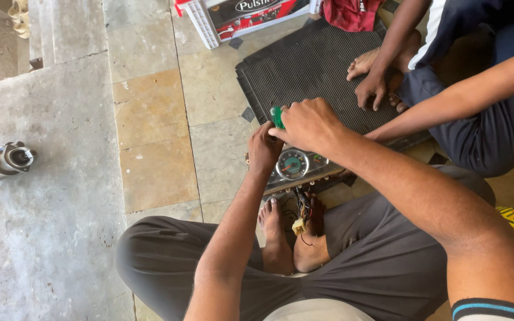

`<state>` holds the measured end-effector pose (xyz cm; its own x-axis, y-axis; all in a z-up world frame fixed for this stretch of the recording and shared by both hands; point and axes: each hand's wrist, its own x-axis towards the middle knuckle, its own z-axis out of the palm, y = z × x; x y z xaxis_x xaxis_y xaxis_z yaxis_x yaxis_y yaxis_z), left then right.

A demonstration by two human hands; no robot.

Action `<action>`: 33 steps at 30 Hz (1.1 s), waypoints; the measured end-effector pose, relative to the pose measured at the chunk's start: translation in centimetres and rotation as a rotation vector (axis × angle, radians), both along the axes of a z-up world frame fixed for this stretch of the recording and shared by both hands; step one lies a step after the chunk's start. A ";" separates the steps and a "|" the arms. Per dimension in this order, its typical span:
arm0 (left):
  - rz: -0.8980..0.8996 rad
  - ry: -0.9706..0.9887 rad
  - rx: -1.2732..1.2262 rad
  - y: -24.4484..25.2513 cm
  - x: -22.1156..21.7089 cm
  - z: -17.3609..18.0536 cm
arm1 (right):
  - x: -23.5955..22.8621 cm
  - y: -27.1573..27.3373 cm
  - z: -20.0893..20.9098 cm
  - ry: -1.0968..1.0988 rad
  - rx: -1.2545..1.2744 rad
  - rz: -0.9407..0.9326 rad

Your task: The person sits on the floor and disassembles a vehicle instrument cluster. Using a screwdriver, they remove the screws securing the front cover, then lift off the plastic casing and the metal retaining frame to expose the internal gauges and wiring.

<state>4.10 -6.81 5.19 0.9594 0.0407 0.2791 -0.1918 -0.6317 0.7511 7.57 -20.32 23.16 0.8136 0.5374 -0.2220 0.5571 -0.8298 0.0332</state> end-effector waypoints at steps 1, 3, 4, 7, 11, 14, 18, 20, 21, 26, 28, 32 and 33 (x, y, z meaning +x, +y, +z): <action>-0.012 -0.003 -0.002 0.0 0.2 0.0 | -0.1 0.2 0.3 -0.044 0.022 0.016; -0.029 0.010 -0.008 0.1 0.0 -0.2 | 0.1 0.2 0.5 -0.078 0.137 -0.037; -0.042 0.032 -0.003 0.1 0.0 -0.3 | 0.2 0.3 0.3 -0.095 0.195 -0.067; -0.140 -0.003 -0.011 0.0 0.4 -0.6 | 0.7 0.5 -0.5 0.094 0.156 0.006; -0.271 -0.023 -0.079 -0.3 -0.1 -1.1 | 0.3 -0.2 -1.6 0.019 0.113 0.256; -0.284 0.045 -0.075 -0.4 -0.3 -1.1 | 0.4 -0.6 -1.8 0.052 0.101 0.214; -0.155 0.143 -0.061 -0.4 -0.1 -0.4 | 0.8 -0.8 -2.1 0.089 0.256 0.036; -0.090 0.254 0.064 -0.5 0.3 0.1 | 0.8 -0.9 -2.3 0.073 0.311 -0.003; -0.058 0.305 0.127 -0.5 0.5 0.3 | 0.6 -0.8 -2.5 0.056 0.354 0.011; -0.101 0.245 0.192 -0.5 -0.9 -1.7 | -0.4 -1.1 -5.5 -0.023 0.588 -0.049; -0.058 0.394 0.263 -0.9 -1.1 -3.2 | -0.6 -1.4 -7.2 -0.093 0.746 -0.063; 0.008 0.553 0.300 -2.4 -0.3 -5.2 | -0.3 -2.1 -10.7 0.007 0.949 -0.131; 0.020 0.574 0.309 -2.7 0.1 -5.3 | -0.3 -2.3 -11.4 0.053 0.951 -0.141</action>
